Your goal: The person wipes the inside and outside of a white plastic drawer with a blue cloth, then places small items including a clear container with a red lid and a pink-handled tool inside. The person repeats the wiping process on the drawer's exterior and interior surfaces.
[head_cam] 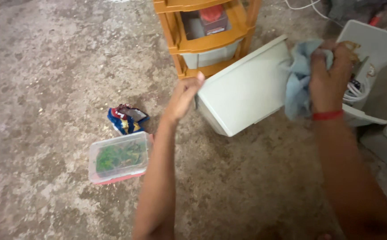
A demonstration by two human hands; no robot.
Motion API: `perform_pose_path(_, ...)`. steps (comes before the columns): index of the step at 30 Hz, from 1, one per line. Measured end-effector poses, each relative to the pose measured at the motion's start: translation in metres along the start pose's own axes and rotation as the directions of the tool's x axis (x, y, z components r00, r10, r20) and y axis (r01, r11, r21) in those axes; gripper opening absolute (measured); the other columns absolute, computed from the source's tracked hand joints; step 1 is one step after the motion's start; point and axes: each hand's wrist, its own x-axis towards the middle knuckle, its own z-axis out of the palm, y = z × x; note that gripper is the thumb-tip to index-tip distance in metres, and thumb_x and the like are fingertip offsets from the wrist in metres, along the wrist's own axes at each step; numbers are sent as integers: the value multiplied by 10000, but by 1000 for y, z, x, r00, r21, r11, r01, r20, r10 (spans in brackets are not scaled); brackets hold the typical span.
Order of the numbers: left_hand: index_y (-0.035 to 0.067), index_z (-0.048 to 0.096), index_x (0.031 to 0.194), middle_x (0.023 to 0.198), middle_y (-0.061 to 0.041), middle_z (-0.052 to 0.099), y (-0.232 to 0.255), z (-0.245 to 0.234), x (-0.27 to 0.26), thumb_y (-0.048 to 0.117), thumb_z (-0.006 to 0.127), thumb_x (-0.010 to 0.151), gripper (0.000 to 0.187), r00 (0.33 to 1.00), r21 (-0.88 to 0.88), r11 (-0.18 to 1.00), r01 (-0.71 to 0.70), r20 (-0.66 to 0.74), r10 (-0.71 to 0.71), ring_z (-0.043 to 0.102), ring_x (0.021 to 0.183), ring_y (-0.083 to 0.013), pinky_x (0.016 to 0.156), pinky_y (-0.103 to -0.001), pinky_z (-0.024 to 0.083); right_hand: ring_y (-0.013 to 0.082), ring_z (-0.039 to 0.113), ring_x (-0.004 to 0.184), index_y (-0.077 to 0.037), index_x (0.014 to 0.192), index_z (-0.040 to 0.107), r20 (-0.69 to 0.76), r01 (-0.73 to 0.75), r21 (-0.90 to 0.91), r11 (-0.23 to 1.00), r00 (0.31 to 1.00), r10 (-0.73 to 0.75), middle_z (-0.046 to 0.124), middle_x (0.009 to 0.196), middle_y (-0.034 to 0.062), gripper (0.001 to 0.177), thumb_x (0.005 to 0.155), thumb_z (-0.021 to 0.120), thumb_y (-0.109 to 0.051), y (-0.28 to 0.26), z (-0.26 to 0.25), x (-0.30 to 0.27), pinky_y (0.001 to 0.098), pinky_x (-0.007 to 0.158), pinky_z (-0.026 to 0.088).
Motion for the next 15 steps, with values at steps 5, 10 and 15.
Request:
perform_pose_path(5, 17, 735, 867, 753, -192, 705, 73, 27, 17, 583, 668, 885, 570, 987, 705, 709, 13, 103, -121, 691, 719, -319, 658, -439, 537, 181, 599, 1019, -9, 1122, 646, -91, -72, -39, 997, 994, 68, 649, 1078, 77, 139, 1104, 630, -146, 40, 12, -9, 344, 931, 479)
perform_pose_path(10, -18, 698, 841, 744, -222, 703, 117, 71, 34, 583, 639, 897, 607, 958, 731, 673, 111, -260, 124, 696, 682, -394, 619, -483, 543, 145, 559, 912, -71, 1117, 650, 19, -221, 154, 963, 975, 220, 631, 997, 27, 146, 1065, 616, -203, 1, 30, -8, 315, 844, 462)
perform_pose_path(15, -3, 734, 906, 710, -202, 696, 80, 31, -12, 533, 516, 995, 585, 811, 430, 824, 369, -583, -59, 673, 653, -323, 641, -461, 508, 113, 536, 1049, -88, 1210, 576, -53, -66, 534, 843, 992, 112, 579, 1125, -9, 182, 1137, 647, -239, -27, 0, 7, 283, 959, 451)
